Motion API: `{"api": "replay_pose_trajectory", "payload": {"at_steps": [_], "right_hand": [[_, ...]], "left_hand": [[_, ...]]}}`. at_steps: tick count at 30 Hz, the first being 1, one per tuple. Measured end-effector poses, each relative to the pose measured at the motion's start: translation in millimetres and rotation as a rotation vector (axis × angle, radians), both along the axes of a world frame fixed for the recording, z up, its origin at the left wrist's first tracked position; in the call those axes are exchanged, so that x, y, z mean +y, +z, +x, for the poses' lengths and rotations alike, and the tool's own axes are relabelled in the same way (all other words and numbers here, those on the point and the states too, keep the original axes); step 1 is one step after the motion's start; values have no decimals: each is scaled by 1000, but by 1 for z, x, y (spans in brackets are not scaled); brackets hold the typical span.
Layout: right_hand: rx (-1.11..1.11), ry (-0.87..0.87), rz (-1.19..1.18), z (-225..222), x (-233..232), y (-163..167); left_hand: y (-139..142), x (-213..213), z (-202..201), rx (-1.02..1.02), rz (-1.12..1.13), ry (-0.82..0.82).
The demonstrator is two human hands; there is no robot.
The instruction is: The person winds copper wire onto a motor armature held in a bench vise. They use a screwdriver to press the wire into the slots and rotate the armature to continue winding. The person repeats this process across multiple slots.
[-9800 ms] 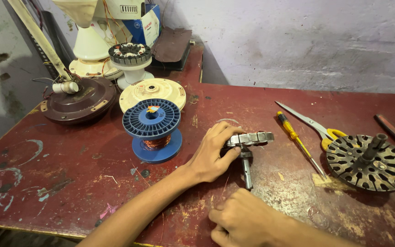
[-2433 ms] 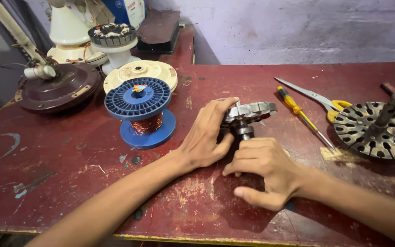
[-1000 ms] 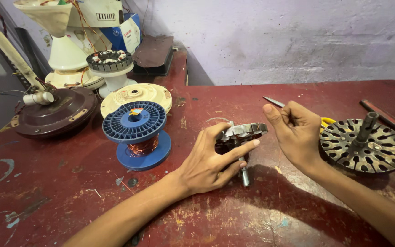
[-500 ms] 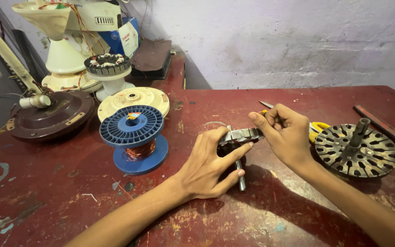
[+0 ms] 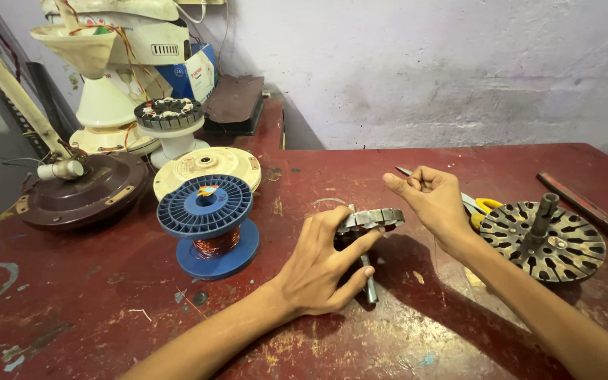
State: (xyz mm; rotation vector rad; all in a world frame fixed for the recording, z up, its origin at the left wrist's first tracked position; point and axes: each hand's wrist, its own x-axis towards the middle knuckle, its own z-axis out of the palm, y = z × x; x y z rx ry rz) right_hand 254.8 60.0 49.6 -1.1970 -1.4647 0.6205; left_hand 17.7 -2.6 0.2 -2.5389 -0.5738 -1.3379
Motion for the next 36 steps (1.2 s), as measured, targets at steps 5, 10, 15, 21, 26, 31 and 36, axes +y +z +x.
{"api": "replay_pose_trajectory", "payload": {"at_steps": [5,10,15,21,26,31,36], "right_hand": [[-265,-30,282,-7,-30,3],[-640,-20,701,-29,-68,1],[-737,66,690,-37,-84,5],[-757,98,590,-33,-83,3],[-675,202,395,-35,-82,-4],[-615,191,271,-40,-88,-8],[-594,167,310,-42,-97,-7]], "left_hand": [[0,0,1,-20,7,-15],[0,0,2,-24,14,-13],[2,2,-3,-30,5,-92],[8,-3,-6,-166,-159,-190],[22,-9,-6,-255,-379,-180],[27,-9,-6,-253,-345,-140],[25,-4,-7,-275,-380,-165]]}}
